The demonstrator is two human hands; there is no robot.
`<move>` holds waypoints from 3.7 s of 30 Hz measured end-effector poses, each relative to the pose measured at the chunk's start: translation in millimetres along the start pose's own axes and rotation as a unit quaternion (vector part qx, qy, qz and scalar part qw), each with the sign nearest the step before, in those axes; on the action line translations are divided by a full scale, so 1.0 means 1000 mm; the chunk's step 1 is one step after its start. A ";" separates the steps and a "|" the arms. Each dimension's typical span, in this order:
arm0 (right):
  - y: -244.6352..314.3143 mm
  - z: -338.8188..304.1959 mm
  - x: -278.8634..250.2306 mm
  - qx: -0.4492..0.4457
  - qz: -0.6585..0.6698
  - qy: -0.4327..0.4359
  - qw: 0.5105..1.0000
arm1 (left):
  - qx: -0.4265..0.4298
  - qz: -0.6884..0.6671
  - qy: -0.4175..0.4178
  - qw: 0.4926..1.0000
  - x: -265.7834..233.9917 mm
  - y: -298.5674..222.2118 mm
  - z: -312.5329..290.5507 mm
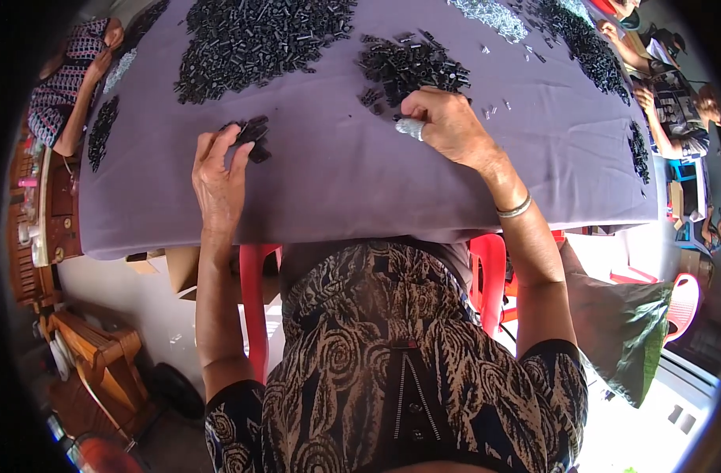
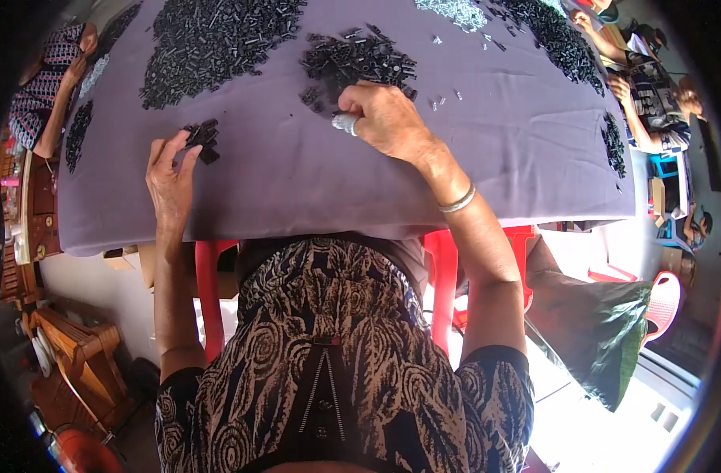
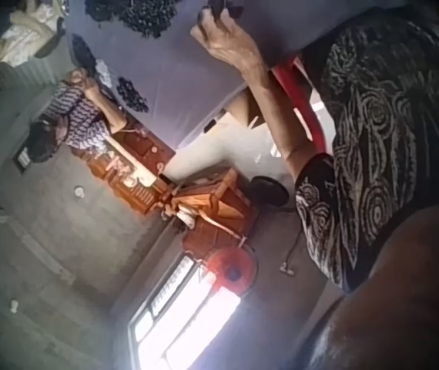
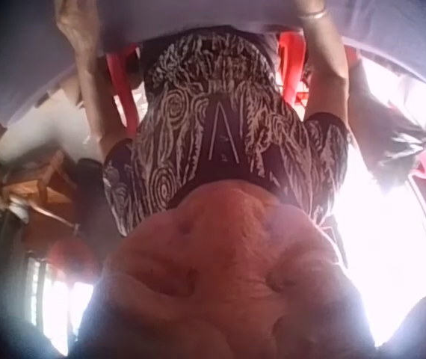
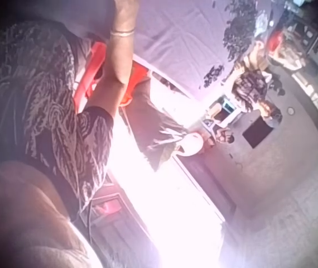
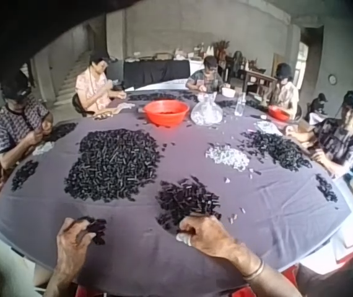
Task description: Sorting small black plastic parts from a table and placing them into a small clear plastic bag.
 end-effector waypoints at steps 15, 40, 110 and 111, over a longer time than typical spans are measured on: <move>0.024 -0.028 0.030 0.048 0.148 -0.221 0.963 | -0.463 -0.550 0.152 0.678 0.099 -0.099 -0.034; -0.055 -0.018 -0.061 0.129 0.044 -0.146 0.980 | -0.333 -0.522 0.166 0.768 0.132 -0.087 -0.024; -0.008 -0.007 0.027 0.179 0.476 -0.074 0.858 | -0.434 -0.653 0.200 0.587 0.137 -0.088 -0.021; -0.009 -0.007 0.027 0.180 0.481 -0.077 0.855 | -0.434 -0.653 0.201 0.587 0.138 -0.088 -0.022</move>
Point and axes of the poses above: each hand's wrist, its own z-axis towards the middle knuckle, its own x-axis out of the palm, y = z × x, the point moved 3 cm from there along z, towards the middle knuckle, and after that the axes turned 13 degrees about -y, right-handed, at the moved point
